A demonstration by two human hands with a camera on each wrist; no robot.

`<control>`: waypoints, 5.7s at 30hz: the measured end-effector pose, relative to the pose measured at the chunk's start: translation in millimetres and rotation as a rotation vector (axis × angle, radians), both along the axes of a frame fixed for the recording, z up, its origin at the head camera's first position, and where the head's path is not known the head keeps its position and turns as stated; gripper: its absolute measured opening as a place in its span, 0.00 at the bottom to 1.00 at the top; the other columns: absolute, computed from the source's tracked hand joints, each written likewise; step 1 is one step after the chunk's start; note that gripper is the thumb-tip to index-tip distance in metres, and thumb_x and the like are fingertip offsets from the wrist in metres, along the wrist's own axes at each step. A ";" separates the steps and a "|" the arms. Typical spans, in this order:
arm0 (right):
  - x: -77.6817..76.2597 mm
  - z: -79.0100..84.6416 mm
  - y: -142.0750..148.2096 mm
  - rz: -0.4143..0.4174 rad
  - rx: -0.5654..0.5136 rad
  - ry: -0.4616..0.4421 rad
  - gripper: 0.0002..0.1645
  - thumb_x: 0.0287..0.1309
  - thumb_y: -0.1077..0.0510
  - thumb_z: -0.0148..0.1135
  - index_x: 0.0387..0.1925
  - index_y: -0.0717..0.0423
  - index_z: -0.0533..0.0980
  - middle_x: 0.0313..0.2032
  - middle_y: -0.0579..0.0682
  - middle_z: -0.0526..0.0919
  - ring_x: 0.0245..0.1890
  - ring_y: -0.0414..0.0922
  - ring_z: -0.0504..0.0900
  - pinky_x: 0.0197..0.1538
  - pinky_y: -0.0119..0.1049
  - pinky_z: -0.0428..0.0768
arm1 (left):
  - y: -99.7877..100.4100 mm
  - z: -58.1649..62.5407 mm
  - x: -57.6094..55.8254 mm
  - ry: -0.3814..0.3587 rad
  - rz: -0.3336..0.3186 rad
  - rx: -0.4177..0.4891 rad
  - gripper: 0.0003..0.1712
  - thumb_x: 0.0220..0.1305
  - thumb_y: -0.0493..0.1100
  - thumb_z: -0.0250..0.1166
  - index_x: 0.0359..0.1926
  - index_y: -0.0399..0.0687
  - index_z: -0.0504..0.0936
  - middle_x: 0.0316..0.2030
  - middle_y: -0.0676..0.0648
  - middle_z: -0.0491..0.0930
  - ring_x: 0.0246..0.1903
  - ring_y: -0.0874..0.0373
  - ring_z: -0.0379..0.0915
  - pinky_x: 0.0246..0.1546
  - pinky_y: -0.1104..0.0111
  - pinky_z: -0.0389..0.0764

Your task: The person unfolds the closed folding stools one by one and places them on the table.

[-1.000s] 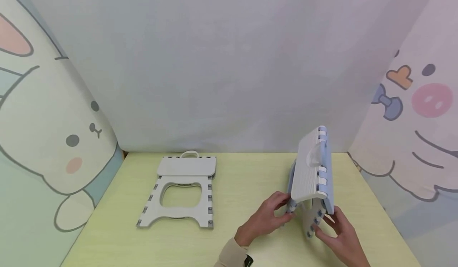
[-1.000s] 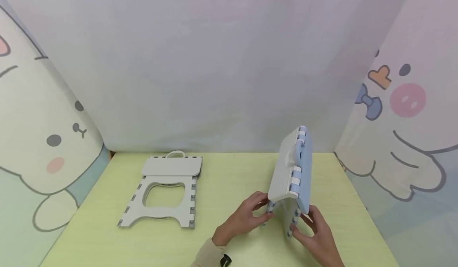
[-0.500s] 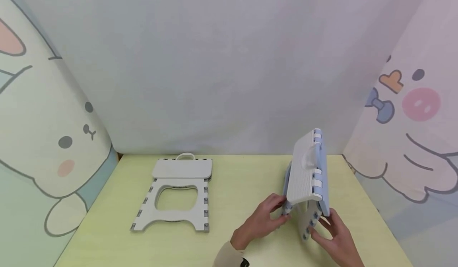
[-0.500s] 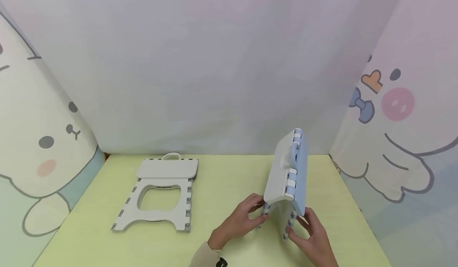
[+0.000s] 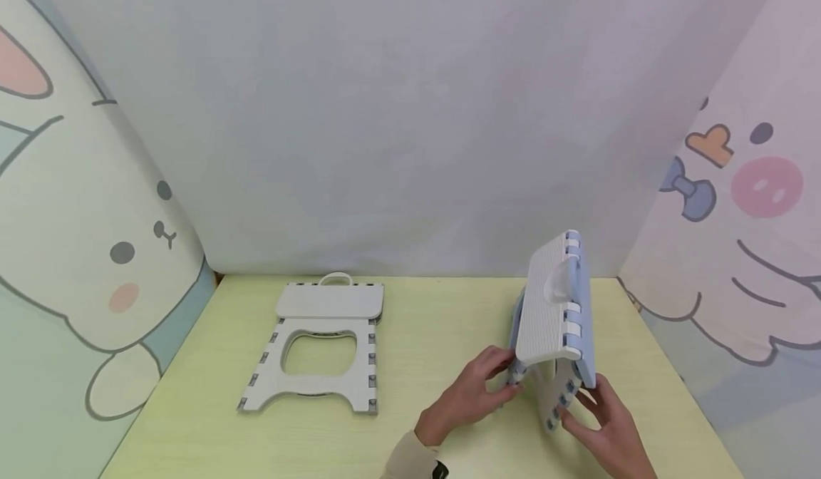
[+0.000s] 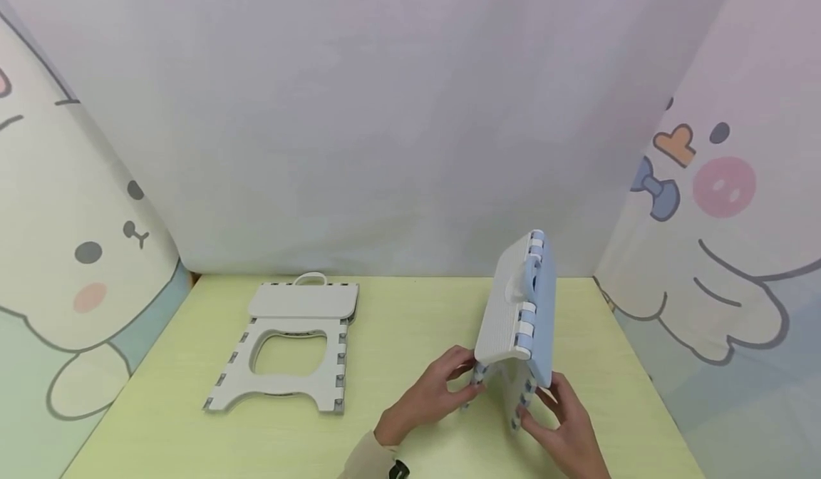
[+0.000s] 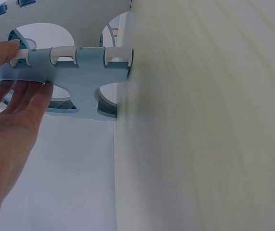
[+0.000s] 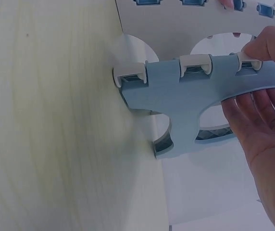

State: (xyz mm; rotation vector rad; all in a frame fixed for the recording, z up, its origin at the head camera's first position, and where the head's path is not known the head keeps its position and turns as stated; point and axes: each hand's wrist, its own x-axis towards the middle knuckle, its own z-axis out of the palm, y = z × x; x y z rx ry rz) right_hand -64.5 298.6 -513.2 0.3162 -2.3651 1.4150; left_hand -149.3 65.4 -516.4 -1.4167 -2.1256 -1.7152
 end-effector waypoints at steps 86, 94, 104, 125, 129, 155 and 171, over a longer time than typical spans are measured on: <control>0.7 -1.5 6.1 -0.001 0.021 0.035 0.45 0.37 0.80 0.70 0.60 0.63 0.64 0.54 0.43 0.71 0.56 0.30 0.71 0.52 0.23 0.75 | -8.7 22.4 9.3 0.066 0.037 -0.030 0.28 0.61 0.29 0.62 0.62 0.35 0.66 0.49 0.43 0.70 0.53 0.57 0.71 0.53 0.68 0.76; 0.9 -0.8 10.6 0.010 0.023 0.037 0.45 0.37 0.80 0.70 0.60 0.64 0.64 0.55 0.42 0.70 0.56 0.30 0.71 0.52 0.24 0.75 | -5.1 3.8 0.8 0.069 0.059 -0.033 0.29 0.62 0.33 0.63 0.63 0.40 0.66 0.49 0.44 0.71 0.54 0.60 0.70 0.53 0.70 0.75; 2.6 1.0 13.1 0.020 0.026 0.048 0.44 0.36 0.81 0.69 0.60 0.66 0.64 0.55 0.39 0.71 0.56 0.30 0.71 0.52 0.23 0.75 | -5.5 4.1 0.1 0.027 0.040 -0.013 0.28 0.63 0.34 0.62 0.63 0.42 0.66 0.49 0.44 0.70 0.54 0.59 0.70 0.54 0.69 0.74; 5.0 2.1 16.6 -0.005 0.015 0.010 0.46 0.38 0.79 0.70 0.62 0.63 0.63 0.57 0.39 0.70 0.55 0.28 0.70 0.49 0.21 0.75 | -6.6 0.1 -0.6 0.030 0.043 0.031 0.30 0.59 0.30 0.64 0.62 0.38 0.67 0.48 0.42 0.70 0.53 0.52 0.71 0.53 0.66 0.76; 6.2 3.6 16.0 -0.010 0.013 0.010 0.46 0.38 0.78 0.71 0.62 0.63 0.63 0.57 0.37 0.70 0.55 0.27 0.70 0.49 0.22 0.76 | -7.4 1.8 -0.3 0.039 0.037 0.030 0.29 0.59 0.29 0.64 0.61 0.37 0.67 0.48 0.41 0.70 0.53 0.54 0.71 0.53 0.67 0.75; 7.6 4.1 16.6 -0.038 0.023 -0.016 0.45 0.40 0.76 0.71 0.62 0.63 0.63 0.56 0.35 0.70 0.53 0.26 0.71 0.48 0.23 0.77 | -8.5 -0.1 -2.2 0.040 0.025 0.016 0.28 0.62 0.32 0.63 0.63 0.40 0.66 0.50 0.43 0.70 0.54 0.57 0.70 0.55 0.70 0.73; 7.1 2.1 19.8 0.004 -0.001 0.022 0.47 0.38 0.80 0.69 0.63 0.65 0.63 0.56 0.39 0.71 0.55 0.29 0.72 0.49 0.23 0.76 | -17.1 31.2 8.4 0.035 0.003 0.024 0.28 0.59 0.27 0.63 0.60 0.31 0.66 0.48 0.36 0.70 0.53 0.50 0.71 0.53 0.63 0.75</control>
